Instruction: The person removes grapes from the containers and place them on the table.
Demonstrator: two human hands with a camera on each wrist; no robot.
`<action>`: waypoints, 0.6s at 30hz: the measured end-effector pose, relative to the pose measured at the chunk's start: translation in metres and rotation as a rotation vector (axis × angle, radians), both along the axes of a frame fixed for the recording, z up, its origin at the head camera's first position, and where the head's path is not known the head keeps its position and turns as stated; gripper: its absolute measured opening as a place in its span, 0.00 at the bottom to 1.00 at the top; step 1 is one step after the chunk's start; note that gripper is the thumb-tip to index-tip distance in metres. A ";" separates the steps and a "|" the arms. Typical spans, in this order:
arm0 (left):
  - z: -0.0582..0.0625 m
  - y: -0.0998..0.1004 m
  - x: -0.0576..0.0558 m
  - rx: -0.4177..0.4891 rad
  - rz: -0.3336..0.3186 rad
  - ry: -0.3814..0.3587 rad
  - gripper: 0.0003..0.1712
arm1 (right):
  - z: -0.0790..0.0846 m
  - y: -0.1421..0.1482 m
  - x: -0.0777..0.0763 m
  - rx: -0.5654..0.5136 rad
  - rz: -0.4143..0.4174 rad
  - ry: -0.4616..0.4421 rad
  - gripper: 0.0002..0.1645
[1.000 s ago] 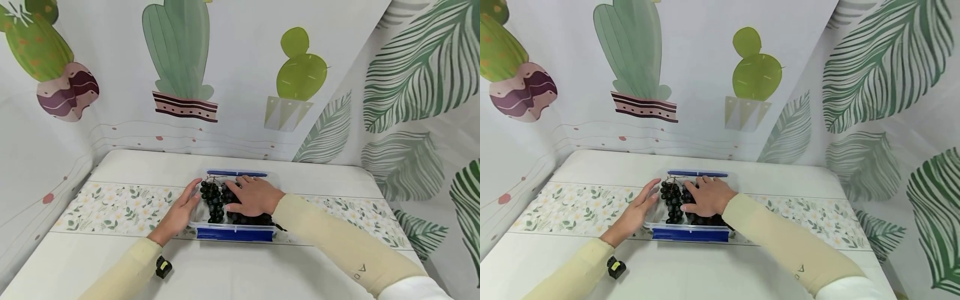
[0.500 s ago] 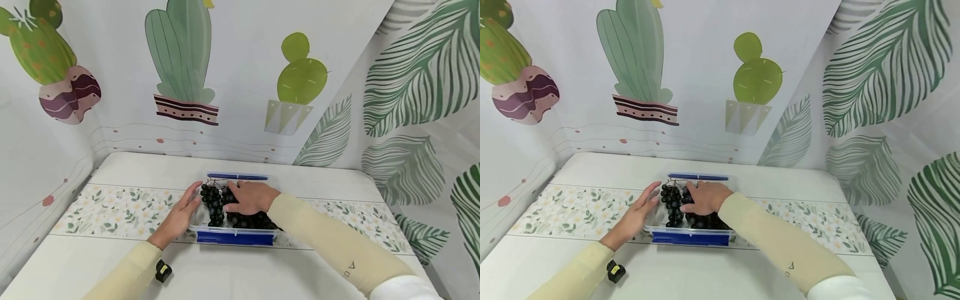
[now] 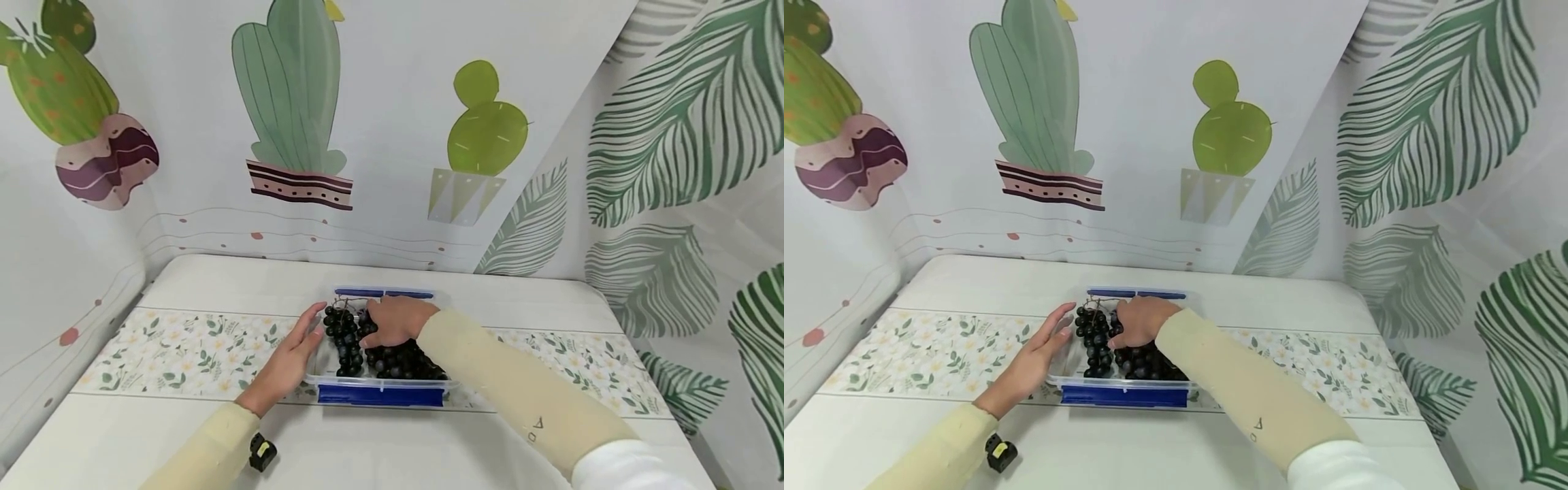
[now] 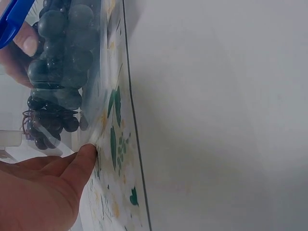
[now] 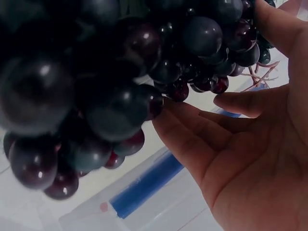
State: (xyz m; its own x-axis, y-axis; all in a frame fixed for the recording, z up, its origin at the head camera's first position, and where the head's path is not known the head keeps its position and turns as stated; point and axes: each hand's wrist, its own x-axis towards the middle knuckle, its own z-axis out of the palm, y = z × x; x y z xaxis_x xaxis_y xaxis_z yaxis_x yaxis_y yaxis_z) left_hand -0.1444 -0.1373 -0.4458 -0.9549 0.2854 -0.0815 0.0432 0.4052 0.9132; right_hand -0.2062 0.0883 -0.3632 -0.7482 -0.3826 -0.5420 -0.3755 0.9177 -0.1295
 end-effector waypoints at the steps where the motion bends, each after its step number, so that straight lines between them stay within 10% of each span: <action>1: 0.000 0.000 0.001 -0.002 0.000 -0.002 0.33 | -0.001 -0.001 0.000 -0.001 0.007 0.002 0.52; 18: 0.004 0.000 0.003 0.000 0.000 0.003 0.32 | -0.013 -0.012 -0.007 -0.038 -0.042 -0.023 0.48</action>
State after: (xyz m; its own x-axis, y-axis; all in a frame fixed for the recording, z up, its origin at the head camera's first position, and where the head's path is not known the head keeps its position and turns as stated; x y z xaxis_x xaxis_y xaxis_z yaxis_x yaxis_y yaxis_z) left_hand -0.1418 -0.1369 -0.4416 -0.9552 0.2853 -0.0790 0.0455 0.4051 0.9131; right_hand -0.2132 0.0768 -0.3761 -0.7514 -0.3717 -0.5452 -0.3334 0.9269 -0.1724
